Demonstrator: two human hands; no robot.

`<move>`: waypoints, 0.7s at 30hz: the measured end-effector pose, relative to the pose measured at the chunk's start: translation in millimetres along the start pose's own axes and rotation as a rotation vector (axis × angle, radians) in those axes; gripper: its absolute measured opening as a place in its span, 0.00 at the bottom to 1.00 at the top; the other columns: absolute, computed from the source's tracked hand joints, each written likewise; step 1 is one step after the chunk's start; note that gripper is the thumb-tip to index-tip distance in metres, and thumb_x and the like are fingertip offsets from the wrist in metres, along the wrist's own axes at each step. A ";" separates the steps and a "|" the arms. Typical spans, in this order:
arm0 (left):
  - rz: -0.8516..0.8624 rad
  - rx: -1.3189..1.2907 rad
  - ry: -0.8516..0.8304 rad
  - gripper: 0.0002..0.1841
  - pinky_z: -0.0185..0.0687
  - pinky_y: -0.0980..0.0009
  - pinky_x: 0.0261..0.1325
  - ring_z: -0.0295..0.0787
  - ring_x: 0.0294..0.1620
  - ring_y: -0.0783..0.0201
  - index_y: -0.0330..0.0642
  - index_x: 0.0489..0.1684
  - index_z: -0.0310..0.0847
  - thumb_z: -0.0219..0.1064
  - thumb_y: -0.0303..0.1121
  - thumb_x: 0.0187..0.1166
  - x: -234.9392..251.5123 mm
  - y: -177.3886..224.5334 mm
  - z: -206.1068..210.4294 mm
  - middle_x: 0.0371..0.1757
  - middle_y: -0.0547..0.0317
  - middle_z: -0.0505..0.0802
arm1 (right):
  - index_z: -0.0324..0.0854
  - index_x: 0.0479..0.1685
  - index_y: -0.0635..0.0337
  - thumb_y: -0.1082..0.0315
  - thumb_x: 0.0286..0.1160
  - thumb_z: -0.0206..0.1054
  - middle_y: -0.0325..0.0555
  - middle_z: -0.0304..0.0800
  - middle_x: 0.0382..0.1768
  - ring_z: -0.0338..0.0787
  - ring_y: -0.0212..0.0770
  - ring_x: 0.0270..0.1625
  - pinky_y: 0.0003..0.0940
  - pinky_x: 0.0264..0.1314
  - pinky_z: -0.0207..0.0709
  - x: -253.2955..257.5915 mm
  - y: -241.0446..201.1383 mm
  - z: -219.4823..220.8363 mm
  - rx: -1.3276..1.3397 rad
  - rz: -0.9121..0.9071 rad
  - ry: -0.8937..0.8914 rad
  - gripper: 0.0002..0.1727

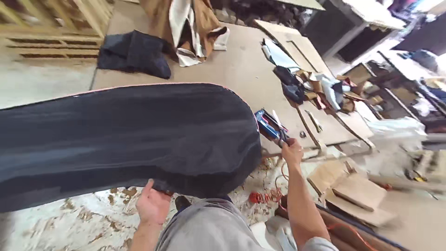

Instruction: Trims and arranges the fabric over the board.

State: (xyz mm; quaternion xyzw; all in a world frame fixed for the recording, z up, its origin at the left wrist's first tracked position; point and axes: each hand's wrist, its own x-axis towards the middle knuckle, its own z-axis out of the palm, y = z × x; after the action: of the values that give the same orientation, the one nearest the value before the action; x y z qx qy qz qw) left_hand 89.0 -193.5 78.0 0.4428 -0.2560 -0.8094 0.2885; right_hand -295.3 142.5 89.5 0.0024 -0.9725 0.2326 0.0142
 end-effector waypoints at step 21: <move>-0.078 0.057 0.242 0.28 0.91 0.51 0.55 0.93 0.54 0.51 0.38 0.79 0.67 0.54 0.51 0.91 47.0 8.6 47.1 0.61 0.44 0.91 | 0.75 0.82 0.49 0.49 0.58 0.80 0.55 0.73 0.85 0.68 0.59 0.88 0.65 0.85 0.65 -160.7 -213.2 127.6 0.206 -1.345 -0.459 0.44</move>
State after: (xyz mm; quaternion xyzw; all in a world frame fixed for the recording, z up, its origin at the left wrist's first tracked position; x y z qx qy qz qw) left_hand 29.5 -224.7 79.5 0.5548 -0.2246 -0.7532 0.2728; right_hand -135.6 -105.6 67.6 0.6512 -0.7120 0.2576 -0.0507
